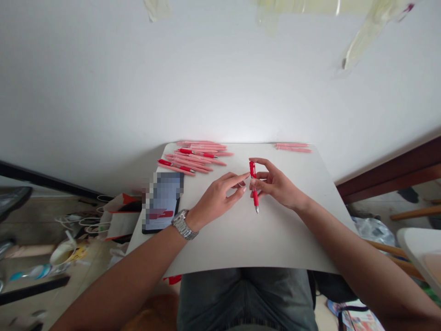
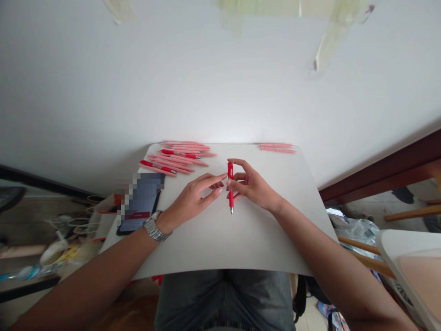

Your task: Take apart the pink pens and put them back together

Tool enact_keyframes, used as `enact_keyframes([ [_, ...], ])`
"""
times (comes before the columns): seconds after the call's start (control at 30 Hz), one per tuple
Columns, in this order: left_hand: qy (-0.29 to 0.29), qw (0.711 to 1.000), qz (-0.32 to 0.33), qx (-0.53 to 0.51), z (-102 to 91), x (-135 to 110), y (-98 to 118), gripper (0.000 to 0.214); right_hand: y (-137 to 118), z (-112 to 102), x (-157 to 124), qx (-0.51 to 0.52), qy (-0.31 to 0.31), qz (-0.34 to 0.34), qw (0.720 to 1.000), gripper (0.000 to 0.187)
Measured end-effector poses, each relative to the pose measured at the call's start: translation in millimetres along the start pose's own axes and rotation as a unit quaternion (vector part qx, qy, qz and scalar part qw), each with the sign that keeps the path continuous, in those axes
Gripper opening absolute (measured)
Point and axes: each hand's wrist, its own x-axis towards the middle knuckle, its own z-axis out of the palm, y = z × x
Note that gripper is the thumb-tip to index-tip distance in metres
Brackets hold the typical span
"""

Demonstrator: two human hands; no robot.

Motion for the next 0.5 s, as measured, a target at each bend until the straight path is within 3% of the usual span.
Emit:
enact_keyframes([
  [0.23,-0.002,1.000,-0.007,0.007,0.0,-0.9,1.3,0.043,0.7,-0.9,0.9,-0.004,0.024,-0.009,1.000,0.083],
  [0.5,0.001,0.997,-0.028,0.065,-0.9,-1.9,-3.2,0.043,3.6,-7.7,4.7,-0.099,0.114,-0.076,0.986,0.046],
])
